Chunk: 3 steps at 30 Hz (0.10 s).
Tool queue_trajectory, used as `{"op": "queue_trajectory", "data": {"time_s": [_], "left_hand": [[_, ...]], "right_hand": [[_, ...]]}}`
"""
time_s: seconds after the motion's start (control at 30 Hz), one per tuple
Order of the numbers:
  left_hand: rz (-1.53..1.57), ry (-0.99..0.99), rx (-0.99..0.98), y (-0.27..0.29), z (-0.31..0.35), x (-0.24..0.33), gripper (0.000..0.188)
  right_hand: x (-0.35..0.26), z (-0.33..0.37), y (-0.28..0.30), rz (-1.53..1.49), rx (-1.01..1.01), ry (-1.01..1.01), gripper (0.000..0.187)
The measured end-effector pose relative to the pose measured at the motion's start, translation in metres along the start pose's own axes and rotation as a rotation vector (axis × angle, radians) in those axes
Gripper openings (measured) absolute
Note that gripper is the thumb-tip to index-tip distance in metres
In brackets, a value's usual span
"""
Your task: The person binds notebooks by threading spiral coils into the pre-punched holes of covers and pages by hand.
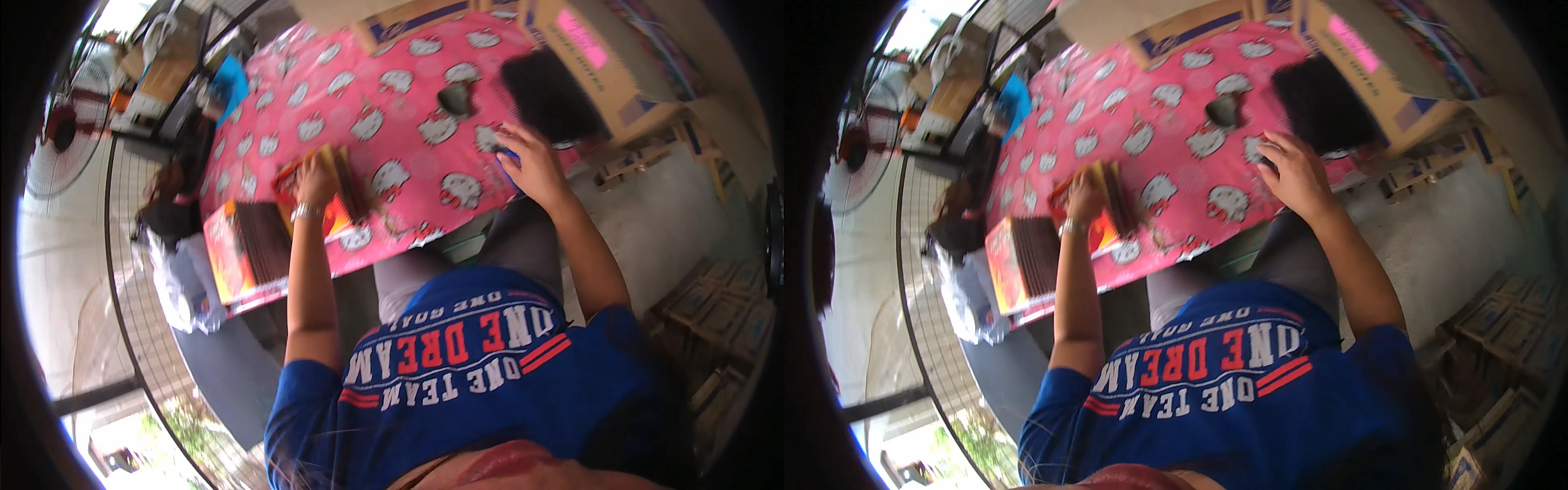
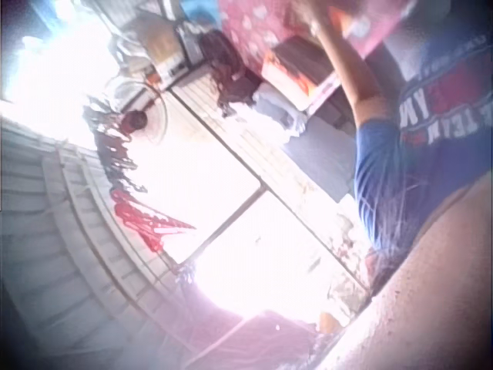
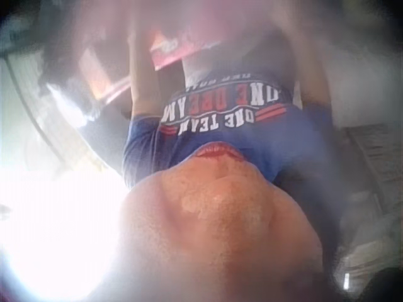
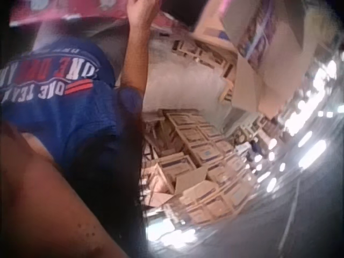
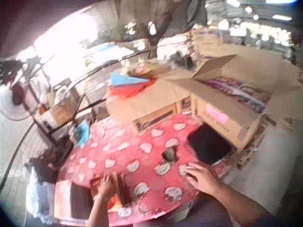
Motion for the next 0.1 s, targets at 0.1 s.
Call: {"op": "queue_trajectory", "data": {"time_s": [0.1], "left_hand": [[0.065, 0.200, -0.056, 0.003, 0.012, 0.002, 0.055]], "right_hand": [[-0.008, -0.027, 0.133, 0.126, 0.350, 0.054, 0.032]]}}
Point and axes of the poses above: each hand's wrist, its own z-axis away from the middle knuckle, its own y-axis out of the back of the hand, x = y × z, the point moved 8 cm from there along -z, towards the middle knuckle, and after that the axes turned 1 degree about z, right-handed, at the moved point
